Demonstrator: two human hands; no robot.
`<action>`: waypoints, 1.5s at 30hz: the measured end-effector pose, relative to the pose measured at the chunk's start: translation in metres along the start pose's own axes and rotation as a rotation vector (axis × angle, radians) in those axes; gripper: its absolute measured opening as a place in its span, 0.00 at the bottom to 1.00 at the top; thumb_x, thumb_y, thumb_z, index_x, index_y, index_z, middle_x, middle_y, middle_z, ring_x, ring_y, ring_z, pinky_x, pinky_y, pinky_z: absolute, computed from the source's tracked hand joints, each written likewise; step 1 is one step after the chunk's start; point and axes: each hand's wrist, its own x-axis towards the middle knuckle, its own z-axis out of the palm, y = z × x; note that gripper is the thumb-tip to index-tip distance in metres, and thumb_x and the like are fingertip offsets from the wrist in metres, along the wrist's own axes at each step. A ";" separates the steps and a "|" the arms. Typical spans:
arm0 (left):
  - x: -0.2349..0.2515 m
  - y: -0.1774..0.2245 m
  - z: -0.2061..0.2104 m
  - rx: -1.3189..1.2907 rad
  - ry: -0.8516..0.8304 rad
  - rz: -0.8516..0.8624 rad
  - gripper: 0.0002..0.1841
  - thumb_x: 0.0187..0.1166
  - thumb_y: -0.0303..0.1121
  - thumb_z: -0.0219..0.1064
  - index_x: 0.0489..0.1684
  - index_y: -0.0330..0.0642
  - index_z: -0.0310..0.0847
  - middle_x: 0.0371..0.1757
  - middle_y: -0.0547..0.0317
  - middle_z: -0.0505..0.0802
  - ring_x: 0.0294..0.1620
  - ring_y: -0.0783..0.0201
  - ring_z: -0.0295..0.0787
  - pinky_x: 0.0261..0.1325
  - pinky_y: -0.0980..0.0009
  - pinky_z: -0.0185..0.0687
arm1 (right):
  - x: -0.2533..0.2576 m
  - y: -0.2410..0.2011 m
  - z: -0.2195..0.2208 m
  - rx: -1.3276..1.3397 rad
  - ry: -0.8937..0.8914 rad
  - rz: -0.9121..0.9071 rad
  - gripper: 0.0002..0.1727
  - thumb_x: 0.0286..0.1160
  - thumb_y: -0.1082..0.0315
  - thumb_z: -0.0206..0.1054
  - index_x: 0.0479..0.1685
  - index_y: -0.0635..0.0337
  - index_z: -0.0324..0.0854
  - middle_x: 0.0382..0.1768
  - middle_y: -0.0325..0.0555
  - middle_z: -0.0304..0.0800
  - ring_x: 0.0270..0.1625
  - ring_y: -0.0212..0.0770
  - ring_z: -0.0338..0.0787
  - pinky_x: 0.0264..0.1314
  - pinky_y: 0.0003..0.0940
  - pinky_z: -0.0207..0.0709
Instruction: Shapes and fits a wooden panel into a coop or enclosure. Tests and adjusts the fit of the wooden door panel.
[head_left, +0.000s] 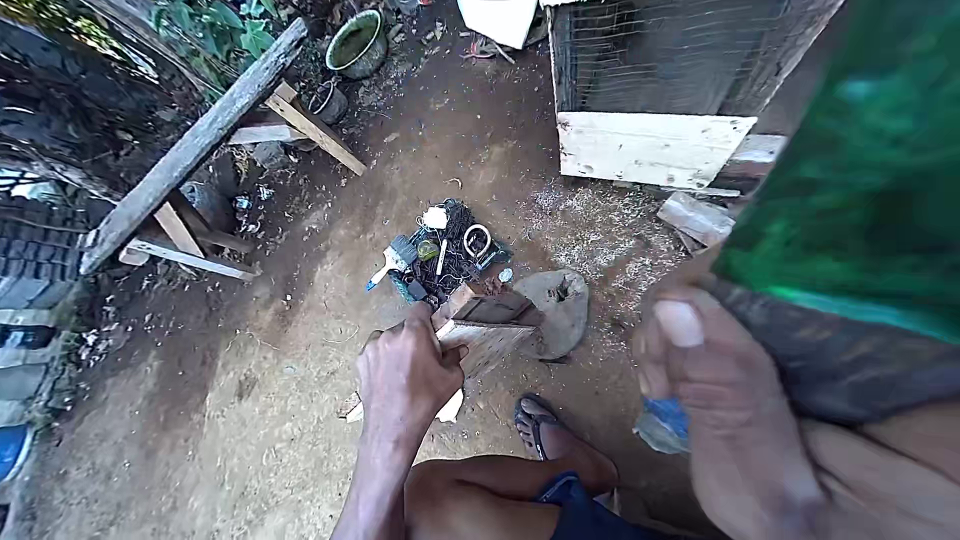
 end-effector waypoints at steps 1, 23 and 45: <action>-0.001 0.001 0.000 0.001 -0.009 -0.002 0.24 0.48 0.47 0.84 0.38 0.45 0.83 0.22 0.52 0.89 0.29 0.42 0.90 0.33 0.40 0.80 | -0.011 0.010 0.007 -0.053 -0.053 0.040 0.18 0.84 0.59 0.63 0.66 0.55 0.70 0.29 0.30 0.83 0.27 0.23 0.84 0.26 0.25 0.84; -0.009 0.008 0.000 0.023 -0.026 -0.010 0.25 0.50 0.49 0.84 0.40 0.43 0.83 0.24 0.50 0.90 0.31 0.40 0.91 0.36 0.39 0.81 | -0.026 0.033 0.002 -0.328 -0.656 0.382 0.14 0.84 0.53 0.59 0.61 0.45 0.71 0.25 0.30 0.79 0.26 0.29 0.83 0.29 0.30 0.79; -0.003 -0.004 0.005 0.018 0.003 0.013 0.24 0.50 0.49 0.83 0.35 0.44 0.80 0.20 0.52 0.87 0.26 0.43 0.89 0.33 0.41 0.79 | -0.007 0.009 -0.022 -0.198 -0.310 0.088 0.19 0.88 0.49 0.60 0.68 0.48 0.76 0.29 0.31 0.85 0.25 0.26 0.85 0.21 0.28 0.81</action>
